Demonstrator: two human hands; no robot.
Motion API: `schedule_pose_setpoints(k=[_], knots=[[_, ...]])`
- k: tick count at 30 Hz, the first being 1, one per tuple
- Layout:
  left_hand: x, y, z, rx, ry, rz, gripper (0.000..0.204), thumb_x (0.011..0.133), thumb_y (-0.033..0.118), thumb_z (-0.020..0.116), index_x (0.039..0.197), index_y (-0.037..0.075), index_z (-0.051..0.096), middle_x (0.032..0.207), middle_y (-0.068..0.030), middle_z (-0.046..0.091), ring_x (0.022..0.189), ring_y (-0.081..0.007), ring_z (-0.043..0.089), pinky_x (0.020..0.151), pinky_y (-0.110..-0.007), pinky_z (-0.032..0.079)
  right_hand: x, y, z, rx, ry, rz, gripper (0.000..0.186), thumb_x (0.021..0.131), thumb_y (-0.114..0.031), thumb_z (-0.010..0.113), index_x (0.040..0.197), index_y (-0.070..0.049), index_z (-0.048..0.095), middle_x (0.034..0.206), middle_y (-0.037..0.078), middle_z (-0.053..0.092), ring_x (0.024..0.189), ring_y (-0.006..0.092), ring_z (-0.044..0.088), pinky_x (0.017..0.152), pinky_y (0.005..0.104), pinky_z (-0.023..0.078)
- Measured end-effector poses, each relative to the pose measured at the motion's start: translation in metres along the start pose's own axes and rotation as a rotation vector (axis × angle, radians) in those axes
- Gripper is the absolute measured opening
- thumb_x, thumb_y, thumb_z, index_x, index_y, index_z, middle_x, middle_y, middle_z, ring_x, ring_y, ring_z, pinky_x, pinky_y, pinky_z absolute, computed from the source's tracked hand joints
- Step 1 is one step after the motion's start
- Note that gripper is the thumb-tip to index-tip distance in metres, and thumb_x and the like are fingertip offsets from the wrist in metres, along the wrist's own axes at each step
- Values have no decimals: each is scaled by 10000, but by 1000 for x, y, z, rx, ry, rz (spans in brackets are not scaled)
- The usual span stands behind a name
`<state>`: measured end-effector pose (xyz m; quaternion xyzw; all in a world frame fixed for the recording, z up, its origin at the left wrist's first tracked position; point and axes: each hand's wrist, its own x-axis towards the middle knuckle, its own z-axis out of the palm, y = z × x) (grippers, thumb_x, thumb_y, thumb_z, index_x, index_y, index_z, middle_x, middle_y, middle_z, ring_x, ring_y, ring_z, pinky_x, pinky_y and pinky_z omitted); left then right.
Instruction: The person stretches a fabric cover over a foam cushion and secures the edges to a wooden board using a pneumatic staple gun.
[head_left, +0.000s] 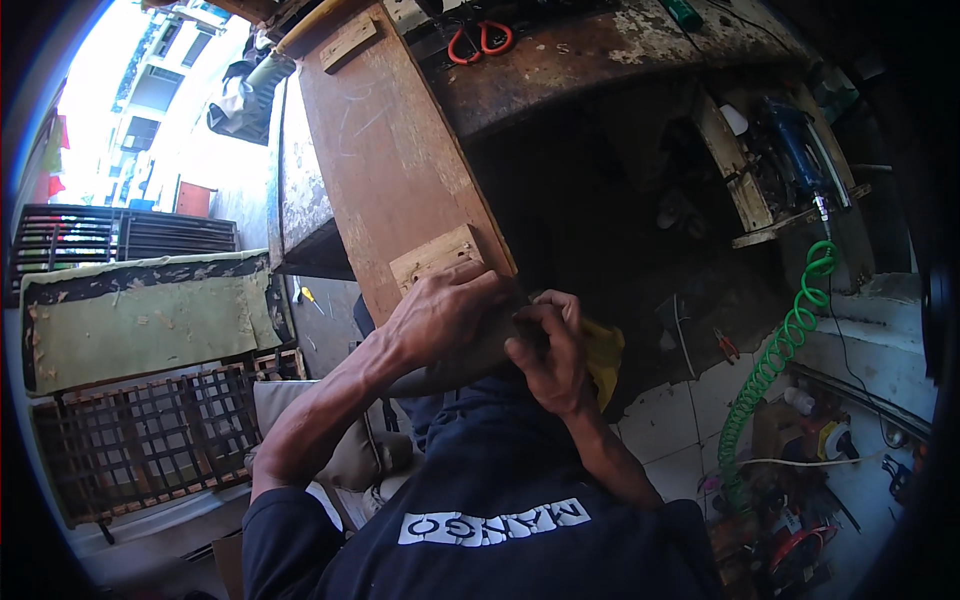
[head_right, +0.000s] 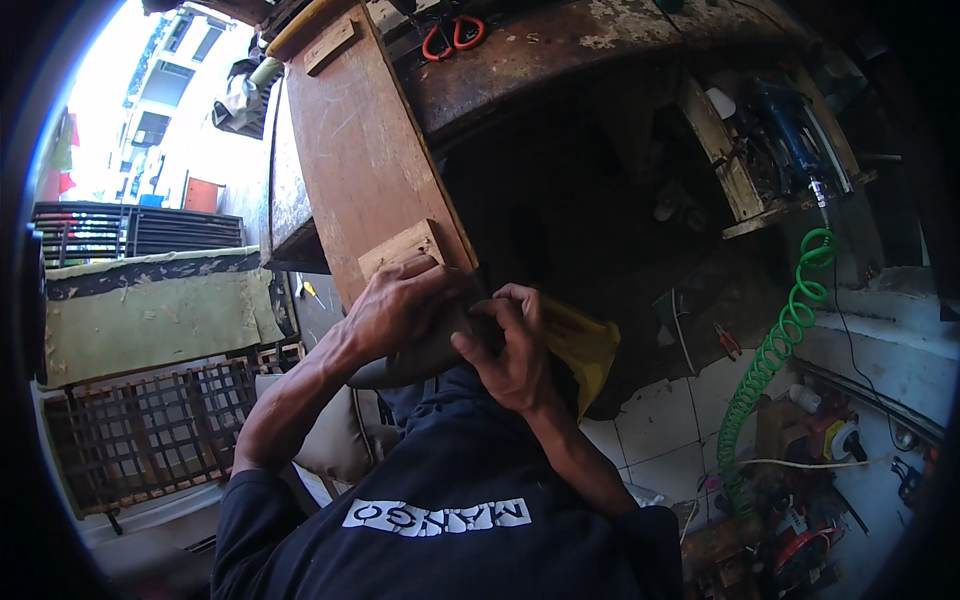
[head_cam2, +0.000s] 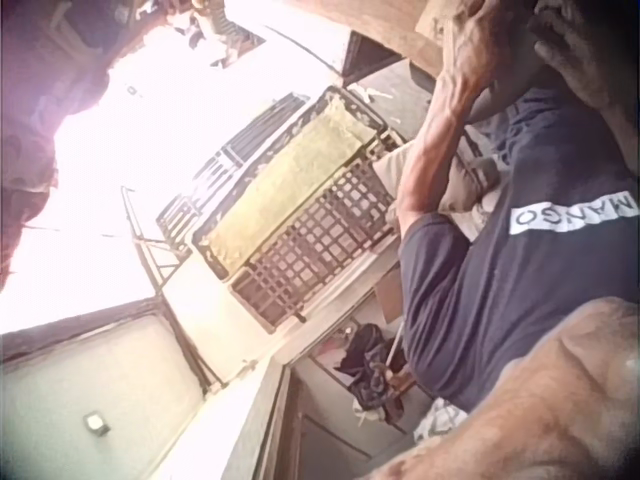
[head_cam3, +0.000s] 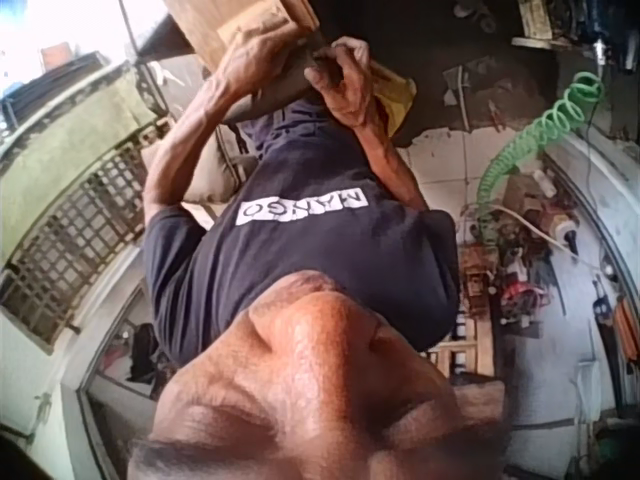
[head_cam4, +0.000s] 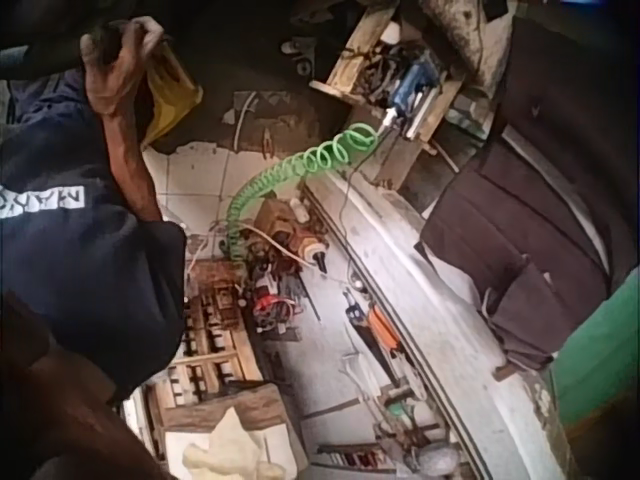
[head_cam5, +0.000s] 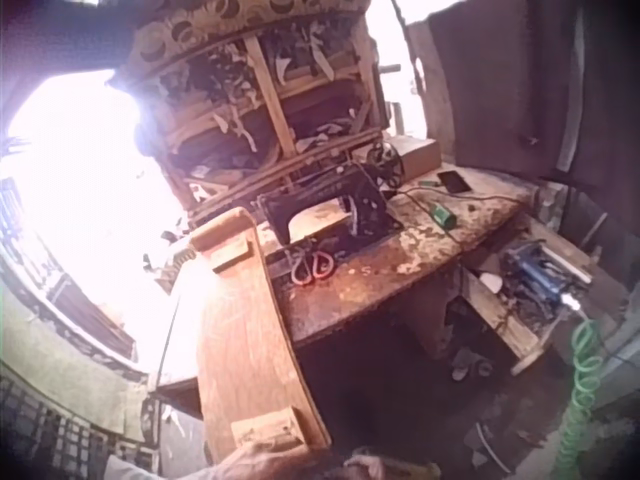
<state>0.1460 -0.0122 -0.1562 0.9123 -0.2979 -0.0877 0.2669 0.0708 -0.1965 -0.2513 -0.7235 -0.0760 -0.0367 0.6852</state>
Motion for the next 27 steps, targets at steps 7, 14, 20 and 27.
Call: schedule_pose_setpoints(k=[7, 14, 20, 27], knots=[[-3, -18, 20, 223, 22, 74, 250, 818, 186, 760, 1063, 147, 727, 889, -51, 682, 866, -277, 607, 765, -422, 490, 6, 1, 18, -52, 56, 178, 305, 880, -282, 789, 971, -11, 682, 1078, 172, 552, 1038, 296, 519, 905, 415, 470], [-8, -14, 45, 267, 137, -91, 219, 841, 238, 763, 1009, 119, 691, 914, -50, 662, 956, -280, 575, 871, -433, 407, 8, 23, 24, -240, -4, 122, 197, 895, -188, 730, 804, -16, 697, 903, 107, 610, 1026, 285, 509, 903, 394, 462], [-63, 31, 70, 240, 270, -63, 623, 794, 246, 815, 1333, 17, 601, 1322, -196, 609, 1229, -361, 584, 1039, -481, 451, 21, 9, 21, -153, 56, 435, 228, 887, -214, 737, 797, -5, 716, 917, 119, 592, 1009, 245, 540, 866, 364, 464], [-79, 20, 102, 296, 215, -77, 530, 906, 122, 618, 1405, -33, 527, 1364, -196, 602, 1271, -319, 600, 1085, -423, 477, 25, 17, 21, -146, 37, 568, 274, 852, -253, 773, 762, 3, 741, 988, 109, 608, 1034, 210, 557, 870, 337, 454]])
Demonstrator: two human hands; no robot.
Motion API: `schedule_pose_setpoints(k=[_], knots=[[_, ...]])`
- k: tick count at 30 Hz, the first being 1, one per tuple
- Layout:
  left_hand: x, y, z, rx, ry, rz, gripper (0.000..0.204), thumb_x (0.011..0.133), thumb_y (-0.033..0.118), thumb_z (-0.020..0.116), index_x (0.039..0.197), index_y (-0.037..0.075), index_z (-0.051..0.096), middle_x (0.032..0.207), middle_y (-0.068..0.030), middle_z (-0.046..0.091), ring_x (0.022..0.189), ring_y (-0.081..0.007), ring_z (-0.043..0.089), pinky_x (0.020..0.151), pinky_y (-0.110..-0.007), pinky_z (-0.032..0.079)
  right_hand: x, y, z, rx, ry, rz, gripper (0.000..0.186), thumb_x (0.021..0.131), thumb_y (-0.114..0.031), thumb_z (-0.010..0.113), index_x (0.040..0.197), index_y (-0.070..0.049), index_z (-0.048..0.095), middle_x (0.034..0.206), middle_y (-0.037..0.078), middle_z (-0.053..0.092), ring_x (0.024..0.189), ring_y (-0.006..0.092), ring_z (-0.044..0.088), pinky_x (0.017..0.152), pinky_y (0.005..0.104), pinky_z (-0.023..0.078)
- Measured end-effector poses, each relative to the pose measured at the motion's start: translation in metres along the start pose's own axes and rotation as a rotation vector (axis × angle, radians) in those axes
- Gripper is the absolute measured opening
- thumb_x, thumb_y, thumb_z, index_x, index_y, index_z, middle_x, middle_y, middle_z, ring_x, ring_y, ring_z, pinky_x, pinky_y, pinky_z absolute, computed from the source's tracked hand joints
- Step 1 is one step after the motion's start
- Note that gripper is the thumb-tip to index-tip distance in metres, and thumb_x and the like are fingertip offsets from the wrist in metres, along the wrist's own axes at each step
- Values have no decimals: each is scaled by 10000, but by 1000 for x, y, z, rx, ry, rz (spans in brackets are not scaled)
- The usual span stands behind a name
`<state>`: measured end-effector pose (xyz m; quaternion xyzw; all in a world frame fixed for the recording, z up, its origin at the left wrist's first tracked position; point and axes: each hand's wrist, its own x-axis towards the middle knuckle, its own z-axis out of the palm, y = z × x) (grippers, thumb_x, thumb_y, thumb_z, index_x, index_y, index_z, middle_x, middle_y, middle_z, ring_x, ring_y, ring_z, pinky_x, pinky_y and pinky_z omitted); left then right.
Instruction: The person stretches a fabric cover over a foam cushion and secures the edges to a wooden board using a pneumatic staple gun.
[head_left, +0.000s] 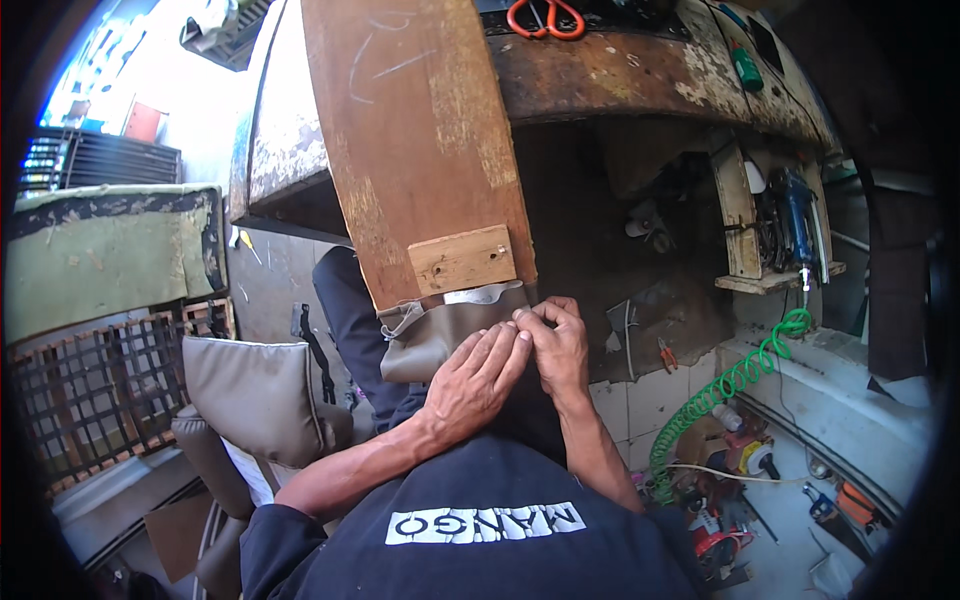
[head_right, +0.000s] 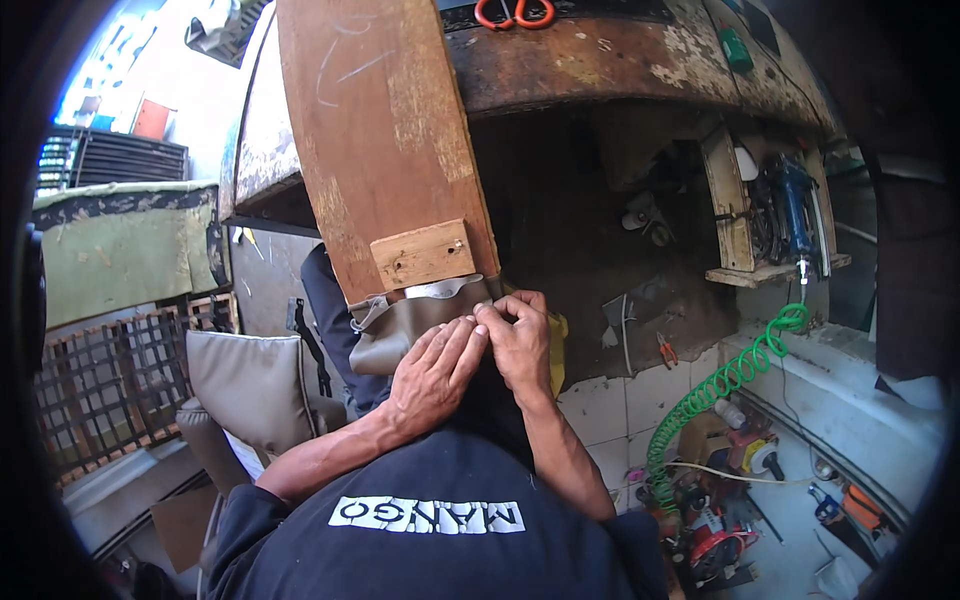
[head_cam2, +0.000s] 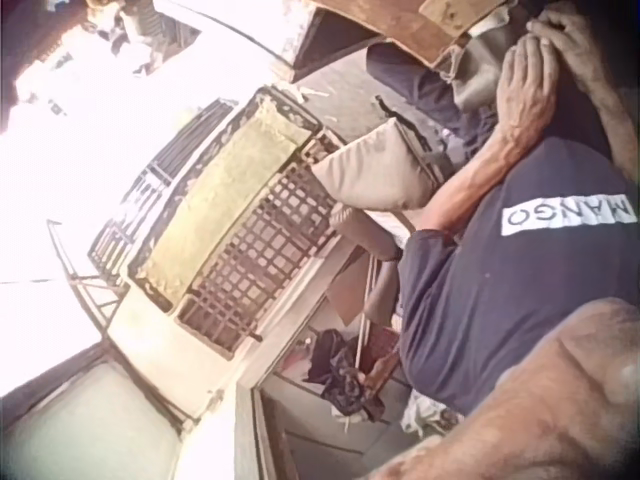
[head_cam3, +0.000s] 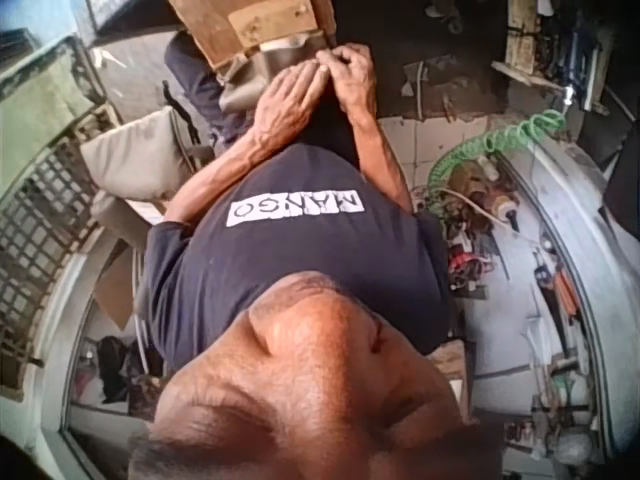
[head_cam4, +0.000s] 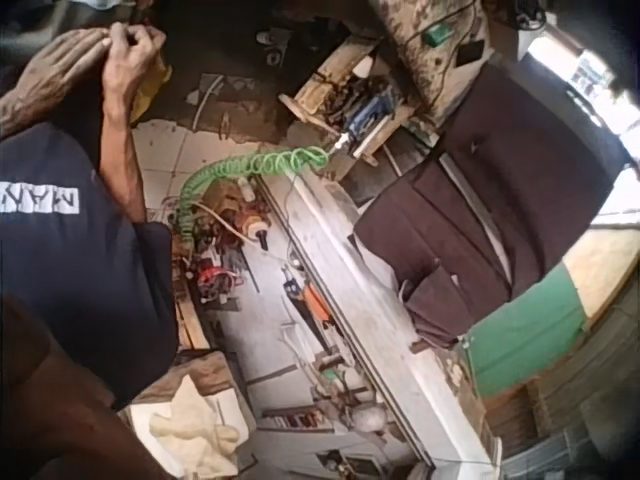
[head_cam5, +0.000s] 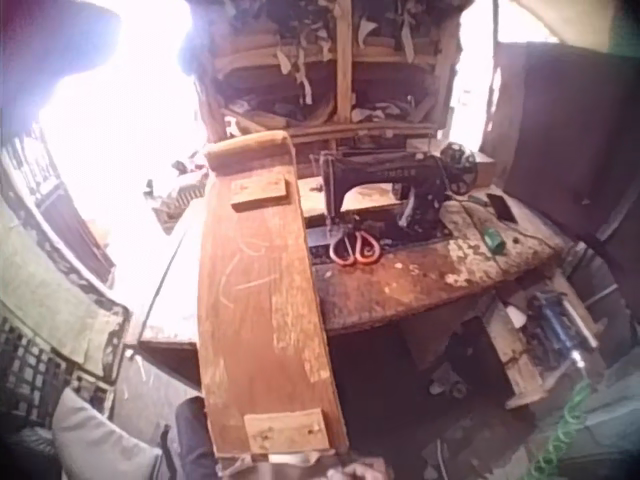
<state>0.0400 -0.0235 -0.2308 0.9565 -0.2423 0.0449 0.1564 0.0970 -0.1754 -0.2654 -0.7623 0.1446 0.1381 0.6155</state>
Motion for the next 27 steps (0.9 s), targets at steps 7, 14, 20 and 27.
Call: schedule_pose_setpoints(k=[7, 14, 20, 27], knots=[[7, 3, 0, -38, -32, -102, 525, 902, 113, 625, 1404, -22, 547, 1341, -153, 621, 1224, -289, 615, 1012, -425, 491, 19, 21, -5, 157, -85, 185, 382, 786, -149, 851, 983, -40, 542, 911, 46, 558, 787, 116, 547, 662, 277, 462], [11, -5, -3, 4, -124, -153, 553, 837, 128, 649, 1376, 17, 592, 1271, -86, 619, 1095, -234, 603, 887, -380, 475, 65, 15, -22, 234, -517, 364, 445, 747, -157, 928, 976, -44, 563, 869, 29, 557, 750, 123, 603, 486, 284, 516], [14, -13, -8, -56, -107, -152, 525, 799, 108, 663, 1316, 21, 622, 1265, -83, 645, 1090, -225, 612, 874, -372, 459, 63, 7, -30, 66, -527, 248, 429, 847, -237, 879, 1108, -3, 632, 898, 69, 647, 782, 151, 672, 547, 283, 559], [9, -12, -14, -39, -193, -196, 543, 735, 122, 715, 1267, 36, 649, 1269, -78, 648, 1123, -231, 603, 906, -406, 444, 112, -40, -193, -699, 499, -419, 316, 1000, -277, 708, 1204, -40, 669, 1154, 124, 686, 1110, 271, 657, 980, 410, 508]])
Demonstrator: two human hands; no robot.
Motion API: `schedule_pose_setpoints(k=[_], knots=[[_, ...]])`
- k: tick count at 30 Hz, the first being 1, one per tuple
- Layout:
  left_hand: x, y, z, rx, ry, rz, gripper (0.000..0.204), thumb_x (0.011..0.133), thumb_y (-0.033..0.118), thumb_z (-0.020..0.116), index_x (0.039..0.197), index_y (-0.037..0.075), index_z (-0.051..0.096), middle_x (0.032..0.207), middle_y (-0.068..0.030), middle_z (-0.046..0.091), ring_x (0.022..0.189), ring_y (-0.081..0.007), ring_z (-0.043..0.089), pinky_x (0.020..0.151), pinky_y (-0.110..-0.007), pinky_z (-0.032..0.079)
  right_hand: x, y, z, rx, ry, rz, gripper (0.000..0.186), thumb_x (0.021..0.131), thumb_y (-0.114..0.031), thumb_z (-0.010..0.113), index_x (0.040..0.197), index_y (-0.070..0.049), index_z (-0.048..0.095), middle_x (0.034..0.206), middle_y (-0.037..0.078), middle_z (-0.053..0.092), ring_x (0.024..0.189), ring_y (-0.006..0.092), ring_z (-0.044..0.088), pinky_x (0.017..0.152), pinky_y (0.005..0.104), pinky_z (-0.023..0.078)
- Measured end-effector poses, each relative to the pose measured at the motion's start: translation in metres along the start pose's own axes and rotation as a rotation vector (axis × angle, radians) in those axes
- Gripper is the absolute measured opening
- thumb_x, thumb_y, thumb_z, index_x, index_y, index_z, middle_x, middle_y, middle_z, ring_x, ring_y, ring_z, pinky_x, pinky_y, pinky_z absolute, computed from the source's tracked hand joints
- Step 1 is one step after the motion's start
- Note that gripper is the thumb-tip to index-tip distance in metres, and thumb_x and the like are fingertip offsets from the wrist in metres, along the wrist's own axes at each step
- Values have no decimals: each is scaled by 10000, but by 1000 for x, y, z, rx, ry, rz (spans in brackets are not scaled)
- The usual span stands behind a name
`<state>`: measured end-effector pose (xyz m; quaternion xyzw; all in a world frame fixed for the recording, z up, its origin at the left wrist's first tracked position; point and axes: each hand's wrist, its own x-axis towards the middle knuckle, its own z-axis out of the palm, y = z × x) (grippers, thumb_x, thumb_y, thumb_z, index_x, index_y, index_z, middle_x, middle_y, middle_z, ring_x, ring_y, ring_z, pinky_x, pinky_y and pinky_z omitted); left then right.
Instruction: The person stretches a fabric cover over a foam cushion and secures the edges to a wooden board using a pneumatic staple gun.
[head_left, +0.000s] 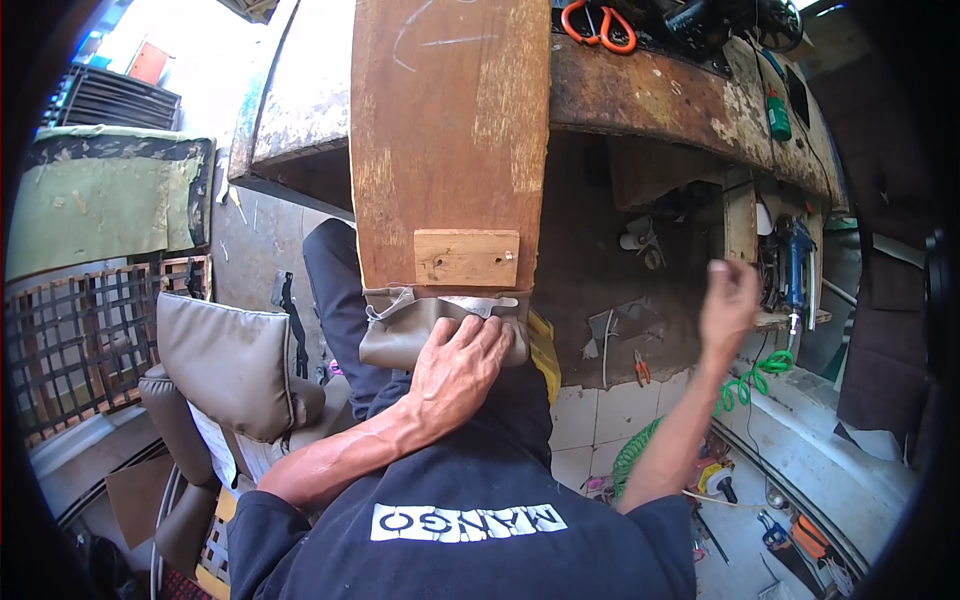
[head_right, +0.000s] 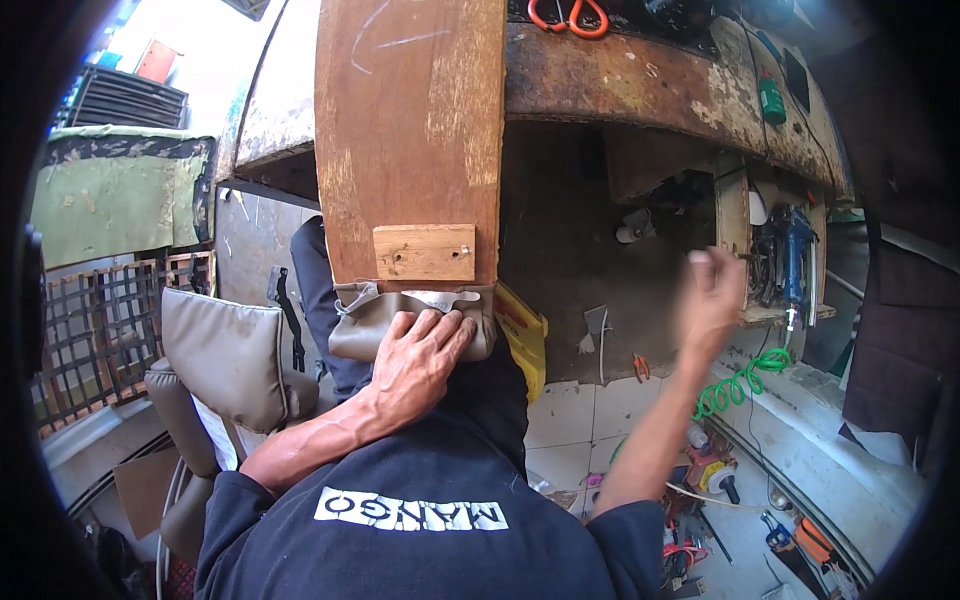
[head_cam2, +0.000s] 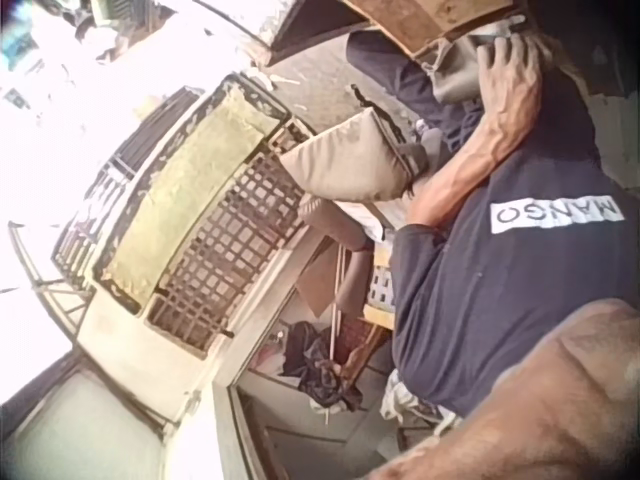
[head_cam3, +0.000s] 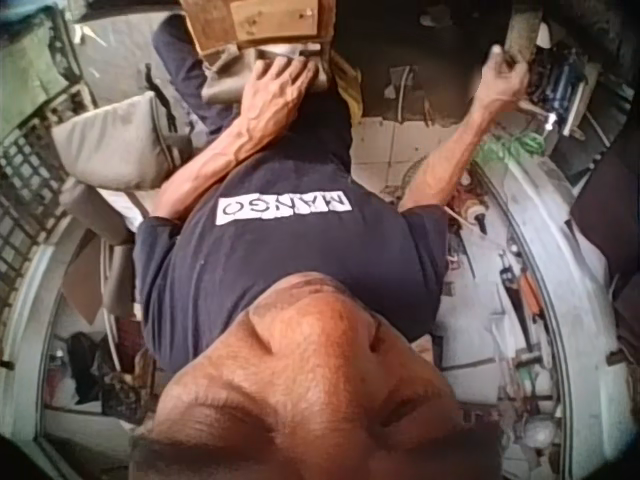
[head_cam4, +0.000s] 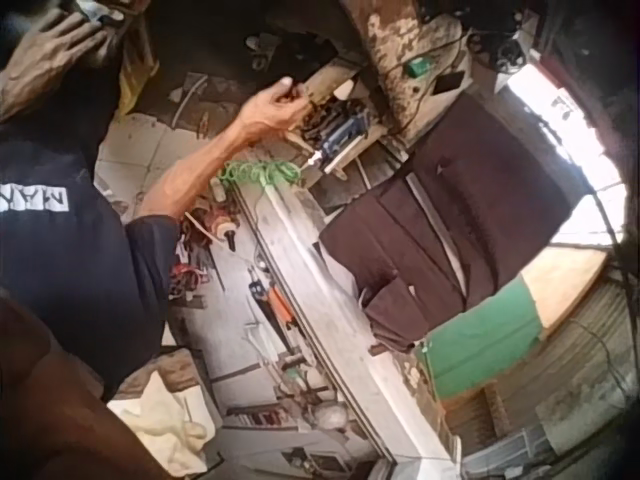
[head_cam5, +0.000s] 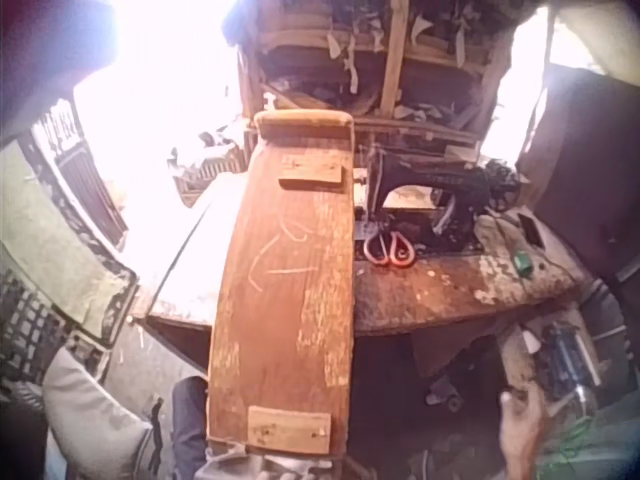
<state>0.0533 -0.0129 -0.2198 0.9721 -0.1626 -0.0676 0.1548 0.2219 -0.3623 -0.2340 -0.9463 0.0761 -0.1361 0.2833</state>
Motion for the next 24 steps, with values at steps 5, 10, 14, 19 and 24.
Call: schedule_pose_setpoints(k=[5, 10, 14, 19, 24], knots=[[-6, -5, -7, 0, 3, 24, 562, 726, 116, 722, 1278, 48, 643, 1273, -72, 647, 1142, -226, 601, 947, -410, 435, 101, 151, -54, -865, -2, 63, 742, 905, -418, 774, 1489, -70, 476, 1311, 209, 631, 1261, 422, 593, 1070, 527, 447], [-21, -10, -4, 18, 2, -35, 543, 771, 124, 700, 1304, 51, 629, 1277, -70, 649, 1156, -222, 601, 993, -423, 427, 108, 89, -44, -1032, -21, 178, 673, 920, -543, 714, 1425, -146, 514, 1345, 195, 614, 1281, 419, 589, 1022, 631, 450], [-21, -6, -1, 10, 25, -49, 468, 848, 144, 642, 1305, 47, 627, 1278, -66, 651, 1167, -211, 602, 1014, -433, 422, 132, 158, -64, -1094, 199, 246, 641, 933, -510, 702, 1418, -132, 523, 1304, 208, 654, 1255, 413, 610, 1013, 604, 463], [-22, -5, 7, 22, 67, -81, 438, 870, 148, 623, 1296, 49, 631, 1262, -59, 657, 1187, -203, 601, 1032, -433, 414, 157, 137, -71, -1077, -150, 315, 603, 927, -426, 647, 1428, -110, 532, 1195, 233, 734, 1189, 420, 660, 1021, 575, 455], [-19, -5, 7, -32, 85, -75, 438, 868, 145, 624, 1295, 47, 633, 1269, -62, 660, 1195, -211, 601, 1041, -435, 409, 134, 121, -95, -978, -1, 103, 499, 916, -457, 606, 1190, -50, 702, 1087, 255, 746, 1115, 464, 672, 968, 559, 483]])
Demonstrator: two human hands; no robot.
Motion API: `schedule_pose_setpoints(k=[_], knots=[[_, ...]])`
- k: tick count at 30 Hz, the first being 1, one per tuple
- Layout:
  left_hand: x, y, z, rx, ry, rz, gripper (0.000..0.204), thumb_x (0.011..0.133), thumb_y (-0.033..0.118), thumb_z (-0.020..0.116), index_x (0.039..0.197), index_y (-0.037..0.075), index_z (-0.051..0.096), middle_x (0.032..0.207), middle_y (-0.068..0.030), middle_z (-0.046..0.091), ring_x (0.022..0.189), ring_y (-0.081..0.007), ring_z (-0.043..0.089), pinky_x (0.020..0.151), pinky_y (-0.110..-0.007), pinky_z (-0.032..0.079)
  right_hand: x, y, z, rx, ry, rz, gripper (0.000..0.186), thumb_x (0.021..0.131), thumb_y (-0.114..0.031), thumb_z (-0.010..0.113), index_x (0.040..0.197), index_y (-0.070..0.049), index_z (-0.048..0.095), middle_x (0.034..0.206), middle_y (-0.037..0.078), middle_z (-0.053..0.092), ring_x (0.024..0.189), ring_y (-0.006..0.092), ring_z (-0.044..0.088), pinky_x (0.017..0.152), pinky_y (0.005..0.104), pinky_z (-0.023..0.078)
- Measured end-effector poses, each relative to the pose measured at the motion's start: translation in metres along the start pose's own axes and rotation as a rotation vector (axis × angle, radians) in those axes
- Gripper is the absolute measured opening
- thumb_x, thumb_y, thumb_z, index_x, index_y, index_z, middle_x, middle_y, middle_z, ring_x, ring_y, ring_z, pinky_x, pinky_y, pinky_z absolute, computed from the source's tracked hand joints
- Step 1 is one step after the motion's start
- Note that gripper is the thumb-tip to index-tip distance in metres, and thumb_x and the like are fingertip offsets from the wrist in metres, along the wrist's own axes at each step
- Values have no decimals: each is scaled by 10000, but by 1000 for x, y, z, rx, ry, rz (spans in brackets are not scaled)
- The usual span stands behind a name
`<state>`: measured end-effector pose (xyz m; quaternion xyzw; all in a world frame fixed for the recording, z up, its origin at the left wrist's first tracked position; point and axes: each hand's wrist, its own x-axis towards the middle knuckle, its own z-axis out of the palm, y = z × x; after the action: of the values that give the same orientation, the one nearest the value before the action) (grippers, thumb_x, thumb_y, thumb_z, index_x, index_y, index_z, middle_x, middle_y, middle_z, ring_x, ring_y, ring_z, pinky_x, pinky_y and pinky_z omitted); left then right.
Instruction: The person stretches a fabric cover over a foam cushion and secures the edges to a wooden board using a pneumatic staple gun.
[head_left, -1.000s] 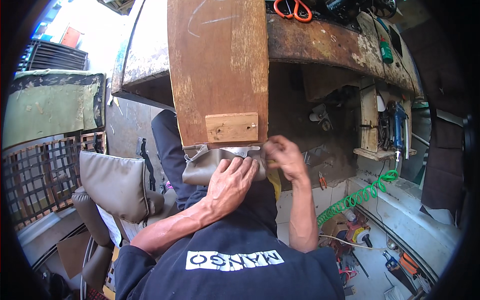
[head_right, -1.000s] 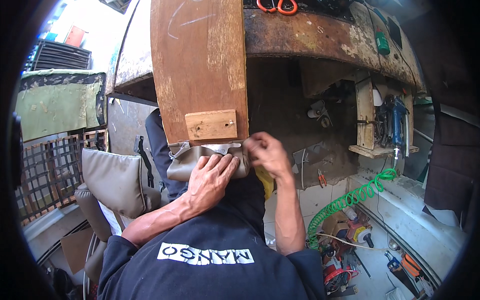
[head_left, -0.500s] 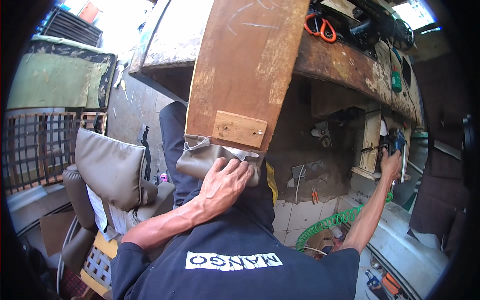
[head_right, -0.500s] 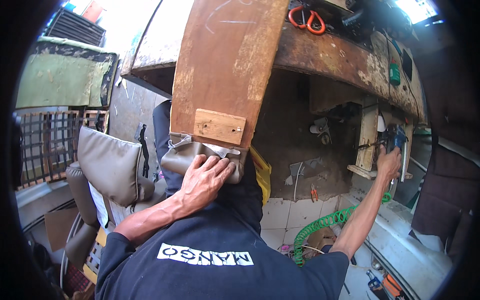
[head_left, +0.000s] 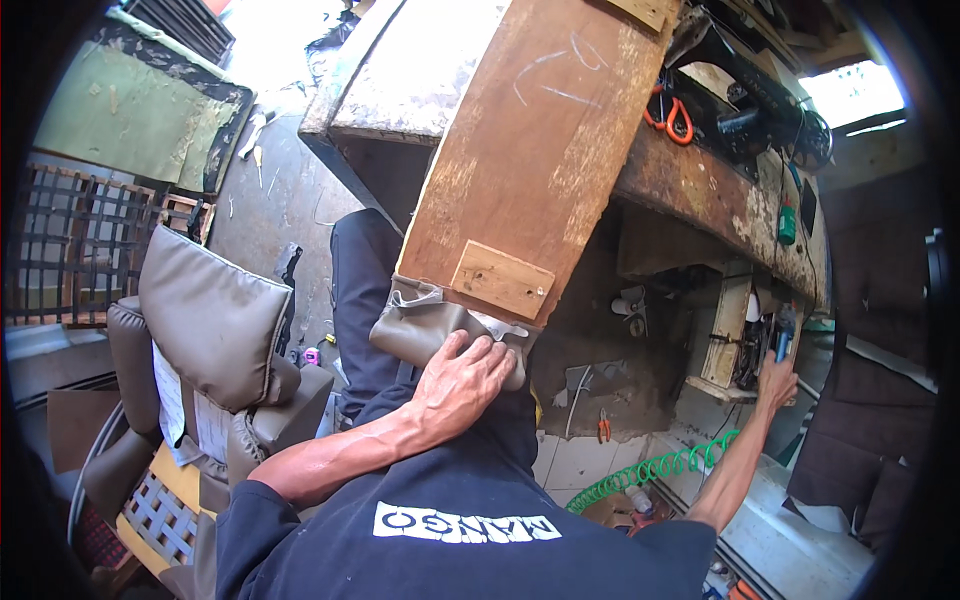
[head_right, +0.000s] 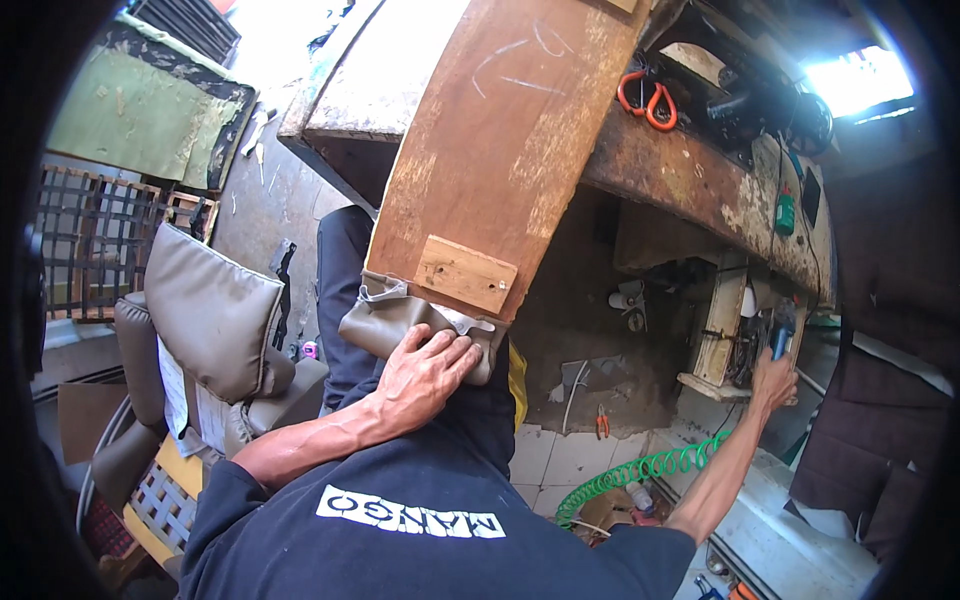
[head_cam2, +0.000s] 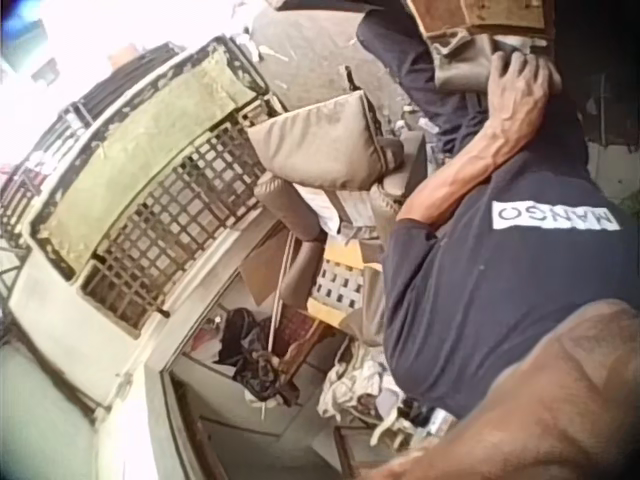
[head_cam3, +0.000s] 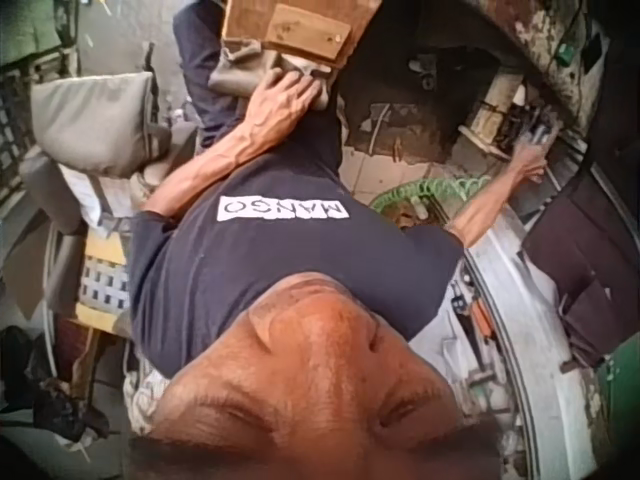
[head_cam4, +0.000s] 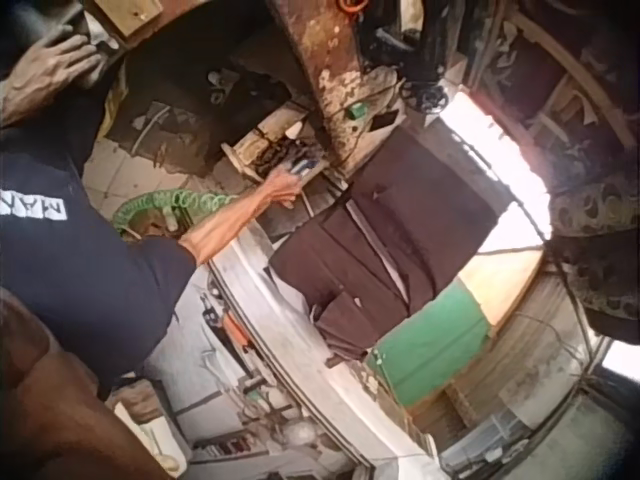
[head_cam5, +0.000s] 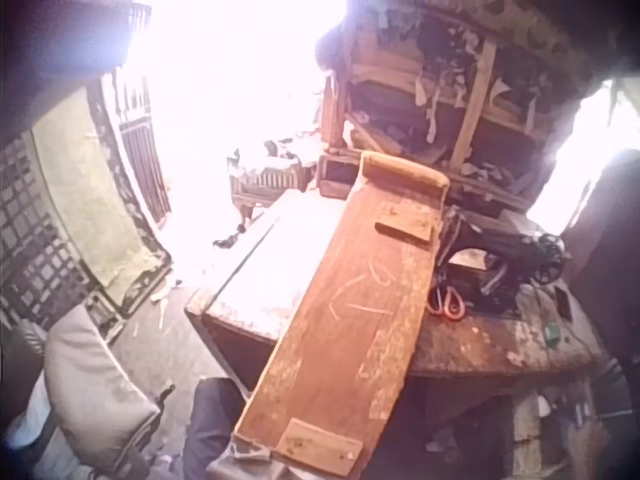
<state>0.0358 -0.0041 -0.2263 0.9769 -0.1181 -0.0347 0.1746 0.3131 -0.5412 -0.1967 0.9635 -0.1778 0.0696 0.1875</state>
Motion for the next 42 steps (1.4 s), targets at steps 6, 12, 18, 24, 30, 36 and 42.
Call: schedule_pose_setpoints(k=[6, 12, 18, 24, 30, 36, 42], knots=[[-1, 0, 1, -19, -21, -2, 630, 696, 84, 745, 1314, 49, 633, 1327, -80, 657, 1244, -240, 594, 1083, -452, 394, -118, -64, -91, 715, 437, 12, 300, 919, -271, 666, 1055, -4, 678, 874, 170, 728, 849, 332, 700, 841, 464, 537], [0, -3, 4, -16, -10, 7, 686, 654, 67, 767, 1324, 57, 620, 1336, -85, 654, 1249, -252, 593, 1089, -456, 392, -234, -123, -113, 1385, -619, -232, 92, 941, -112, 635, 900, -41, 676, 764, 48, 652, 694, 136, 646, 661, 309, 553], [1, -2, 1, -36, -26, 8, 724, 646, 95, 788, 1343, 53, 599, 1338, -87, 652, 1244, -254, 591, 1103, -461, 379, -254, -185, -129, 1173, -644, -979, 483, 711, -84, 815, 1172, -6, 692, 935, 157, 760, 846, 337, 776, 753, 385, 617], [-2, -5, 6, -64, -2, 6, 678, 692, 94, 759, 1349, 44, 602, 1321, -83, 658, 1237, -242, 595, 1100, -453, 385, -247, -207, -137, 920, -622, -1203, 455, 733, -136, 823, 1163, -75, 688, 902, 189, 757, 828, 401, 741, 733, 470, 619], [0, -13, 10, -52, 2, 53, 667, 712, 77, 739, 1365, 48, 611, 1298, -78, 673, 1225, -239, 603, 1094, -438, 400, -251, -213, -150, 697, -625, -1215, 384, 717, -178, 847, 1044, -52, 688, 866, 172, 736, 779, 405, 723, 682, 443, 601], [-1, -19, -7, -148, -26, 105, 649, 722, 62, 745, 1358, 64, 614, 1313, -78, 665, 1231, -242, 598, 1087, -423, 412, -227, -171, -129, 1008, -514, -998, 369, 752, -136, 804, 1104, -62, 722, 830, 158, 749, 739, 297, 769, 690, 400, 614], [3, -47, -47, -579, 165, 122, 330, 908, 145, 759, 1209, 30, 692, 1227, -137, 689, 1231, -333, 605, 1067, -454, 491, -109, -111, -83, 577, 61, -325, 541, 908, -224, 700, 1407, -108, 524, 973, 267, 748, 916, 491, 720, 806, 553, 553]])
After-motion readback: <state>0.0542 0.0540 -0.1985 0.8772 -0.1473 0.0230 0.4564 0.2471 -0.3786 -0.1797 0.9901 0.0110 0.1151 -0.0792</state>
